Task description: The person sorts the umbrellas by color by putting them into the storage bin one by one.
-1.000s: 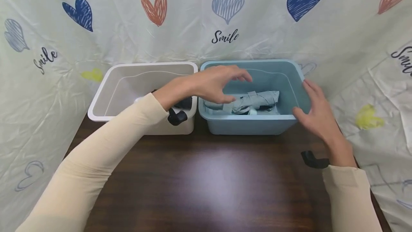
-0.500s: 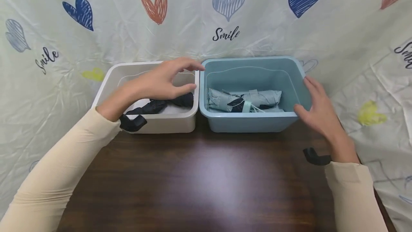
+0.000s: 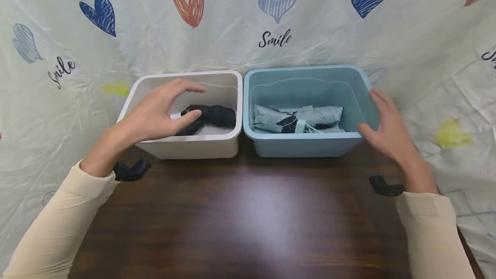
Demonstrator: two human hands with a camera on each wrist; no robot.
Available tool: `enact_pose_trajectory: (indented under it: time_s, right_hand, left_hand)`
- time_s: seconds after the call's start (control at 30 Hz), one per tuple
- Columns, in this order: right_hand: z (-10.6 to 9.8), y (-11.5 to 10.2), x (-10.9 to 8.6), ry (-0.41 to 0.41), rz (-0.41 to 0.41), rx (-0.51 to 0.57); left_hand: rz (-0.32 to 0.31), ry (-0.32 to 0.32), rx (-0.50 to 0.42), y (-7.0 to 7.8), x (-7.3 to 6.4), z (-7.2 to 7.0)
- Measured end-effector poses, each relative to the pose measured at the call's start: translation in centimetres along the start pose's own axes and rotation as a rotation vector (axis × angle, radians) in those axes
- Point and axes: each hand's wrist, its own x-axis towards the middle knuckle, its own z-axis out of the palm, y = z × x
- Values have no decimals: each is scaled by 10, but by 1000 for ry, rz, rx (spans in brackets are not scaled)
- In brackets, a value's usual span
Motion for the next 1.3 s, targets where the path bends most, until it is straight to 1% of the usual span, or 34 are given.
enact_pose_trajectory:
  time_s: [0.13,0.33,0.4,0.57,0.7,0.77,0.87,0.97,1.1,1.13,1.17,1.2,1.3]
  right_hand:
    - [2,0,-3,11,1,-6]
    - [8,-2,-5,75,11,2]
    - [9,-2,-3,83,8,5]
    - [7,-6,0,72,5,0]
    - [8,-9,1,89,-11,-18]
    - [9,-12,0,122,-33,-33]
    - [11,-18,-3,200,-77,-58]
    - [15,-29,-11,312,-133,-70]
    - [27,-55,-30,481,-217,-48]
    - [31,-62,-36,512,-236,-36]
    - [35,-69,-42,535,-257,-24]
    - [38,-76,-48,540,-273,-11]
    - [49,-92,-66,499,-305,22]
  left_hand:
    - [-9,54,1,-7,-17,4]
    - [-17,154,-10,-18,-43,11]
    - [-17,176,-7,-21,-51,14]
    - [-28,221,-9,-22,-68,21]
    - [-26,262,-24,-22,-80,27]
    - [-20,282,-27,-23,-85,30]
    - [-14,307,-22,-25,-92,34]
    - [-15,327,-15,-27,-100,40]
    - [-21,354,-26,-29,-112,49]
    - [-23,361,-28,-29,-115,52]
    - [-26,369,-29,-28,-117,54]
    - [-30,378,-28,-28,-119,56]
    - [-46,401,-16,-27,-127,64]
